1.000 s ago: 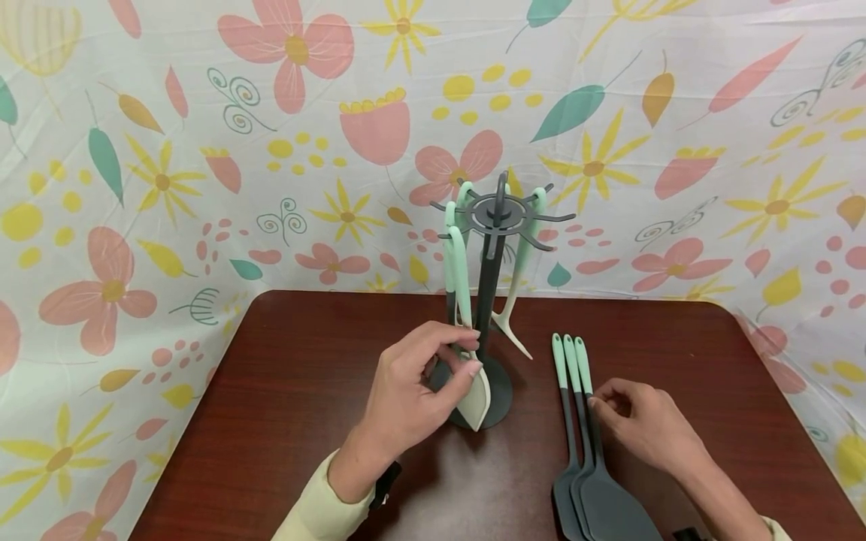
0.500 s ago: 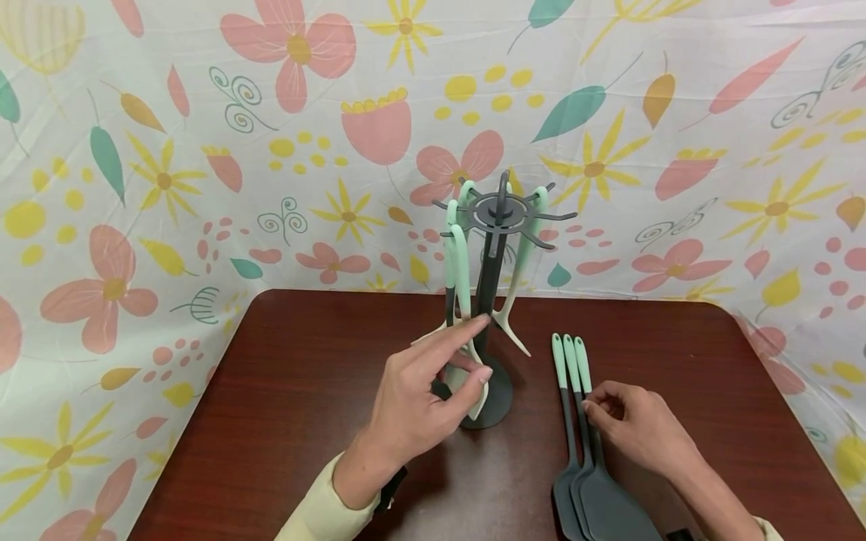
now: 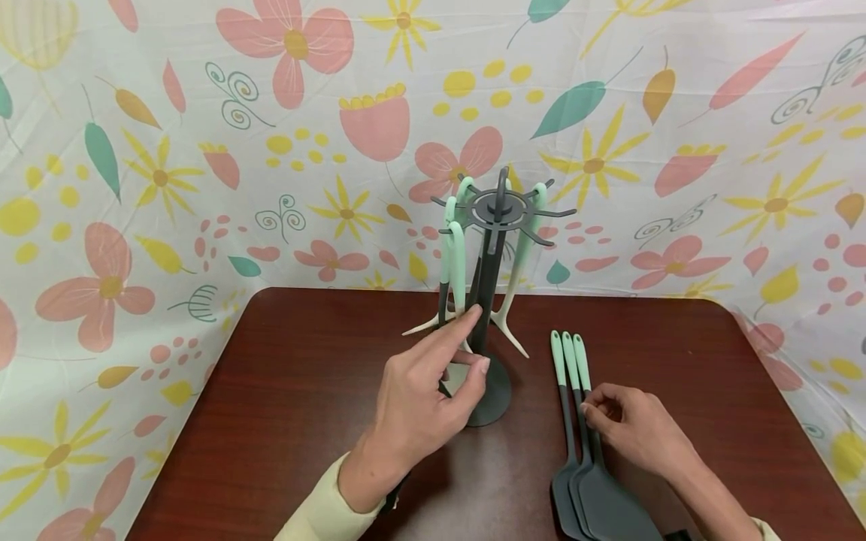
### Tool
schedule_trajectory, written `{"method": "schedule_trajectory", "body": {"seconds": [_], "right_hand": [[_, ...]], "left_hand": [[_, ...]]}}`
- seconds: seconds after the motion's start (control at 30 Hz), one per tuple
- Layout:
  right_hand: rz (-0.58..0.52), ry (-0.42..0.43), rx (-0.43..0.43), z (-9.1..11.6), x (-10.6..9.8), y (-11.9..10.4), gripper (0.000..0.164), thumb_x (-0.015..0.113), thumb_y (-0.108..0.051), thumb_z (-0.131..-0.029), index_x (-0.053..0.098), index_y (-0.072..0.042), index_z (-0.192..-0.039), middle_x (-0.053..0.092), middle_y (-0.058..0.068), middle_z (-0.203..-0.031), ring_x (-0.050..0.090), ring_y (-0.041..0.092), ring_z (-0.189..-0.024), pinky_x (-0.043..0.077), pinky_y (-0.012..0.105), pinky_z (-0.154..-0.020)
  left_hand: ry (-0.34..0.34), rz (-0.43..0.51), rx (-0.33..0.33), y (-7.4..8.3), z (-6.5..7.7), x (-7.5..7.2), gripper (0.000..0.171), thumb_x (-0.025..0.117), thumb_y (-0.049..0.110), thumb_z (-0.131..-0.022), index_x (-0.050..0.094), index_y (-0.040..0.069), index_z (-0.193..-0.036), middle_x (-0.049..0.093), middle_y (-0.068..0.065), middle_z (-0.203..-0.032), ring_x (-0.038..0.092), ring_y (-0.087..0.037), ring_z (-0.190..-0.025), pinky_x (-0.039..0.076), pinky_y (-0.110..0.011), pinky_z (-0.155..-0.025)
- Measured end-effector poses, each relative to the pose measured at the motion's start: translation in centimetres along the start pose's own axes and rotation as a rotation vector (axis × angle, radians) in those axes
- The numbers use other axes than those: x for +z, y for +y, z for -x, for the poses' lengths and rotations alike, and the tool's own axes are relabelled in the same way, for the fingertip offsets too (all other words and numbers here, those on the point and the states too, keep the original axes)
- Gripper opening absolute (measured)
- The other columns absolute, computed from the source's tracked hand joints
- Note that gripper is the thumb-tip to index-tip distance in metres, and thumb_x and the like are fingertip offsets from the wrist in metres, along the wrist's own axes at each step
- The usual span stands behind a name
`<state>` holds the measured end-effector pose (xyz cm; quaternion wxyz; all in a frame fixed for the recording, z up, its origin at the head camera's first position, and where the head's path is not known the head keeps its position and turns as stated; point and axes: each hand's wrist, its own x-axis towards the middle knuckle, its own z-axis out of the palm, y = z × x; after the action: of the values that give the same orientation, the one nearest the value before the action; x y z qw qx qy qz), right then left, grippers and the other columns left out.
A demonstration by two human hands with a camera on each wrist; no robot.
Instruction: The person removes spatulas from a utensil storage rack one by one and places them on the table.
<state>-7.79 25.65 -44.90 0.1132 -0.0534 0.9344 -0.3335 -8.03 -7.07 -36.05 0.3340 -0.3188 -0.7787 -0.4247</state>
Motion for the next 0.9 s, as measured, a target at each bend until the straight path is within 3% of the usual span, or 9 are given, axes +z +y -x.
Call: {"method": "schedule_trajectory", "body": {"seconds": [0.37,0.53,0.67,0.9], "right_hand": [[-0.011,-0.006,-0.004,0.0,0.0,-0.1,0.015,0.069,-0.027,-0.105,0.074,-0.013,-0.102,0.069,-0.002,-0.082,0.060,0.010,-0.066,0.050,0.029,-0.058],[-0.013,0.001,-0.010,0.0,0.0,-0.2,0.015,0.069,-0.027,-0.106,0.074,-0.013,-0.102,0.069,-0.001,-0.082,0.060,0.010,-0.066,0.050,0.029,-0.058],[-0.017,0.003,-0.010,0.1,0.2,-0.2,0.015,0.069,-0.027,-0.106,0.074,-0.013,-0.102,0.069,-0.002,-0.082,0.059,0.010,-0.065,0.049,0.028,-0.057],[-0.014,0.001,-0.004,0.1,0.3,-0.1,0.016,0.069,-0.028,-0.106,0.075,-0.014,-0.103,0.069,-0.002,-0.082,0.059,0.010,-0.065,0.048,0.028,-0.058]], "left_hand": [[0.046,-0.098,-0.058,0.2,-0.3,0.5,0.051,0.074,0.011,-0.095,0.064,0.005,-0.145,0.074,-0.008,-0.130,0.077,-0.004,-0.086,0.052,-0.017,-0.060],[0.000,-0.185,-0.109,0.7,-0.8,0.9,0.057,0.073,0.018,-0.097,0.058,0.007,-0.151,0.071,-0.005,-0.137,0.077,-0.004,-0.088,0.057,-0.024,-0.061],[-0.025,-0.241,-0.145,1.0,-1.1,1.4,0.059,0.071,0.022,-0.099,0.055,0.008,-0.153,0.075,-0.004,-0.128,0.076,-0.004,-0.085,0.057,-0.026,-0.058],[0.080,-0.297,-0.130,0.5,-1.8,2.3,0.046,0.074,0.021,-0.099,0.066,0.006,-0.142,0.078,-0.001,-0.109,0.074,-0.003,-0.074,0.052,-0.024,-0.052]]}}
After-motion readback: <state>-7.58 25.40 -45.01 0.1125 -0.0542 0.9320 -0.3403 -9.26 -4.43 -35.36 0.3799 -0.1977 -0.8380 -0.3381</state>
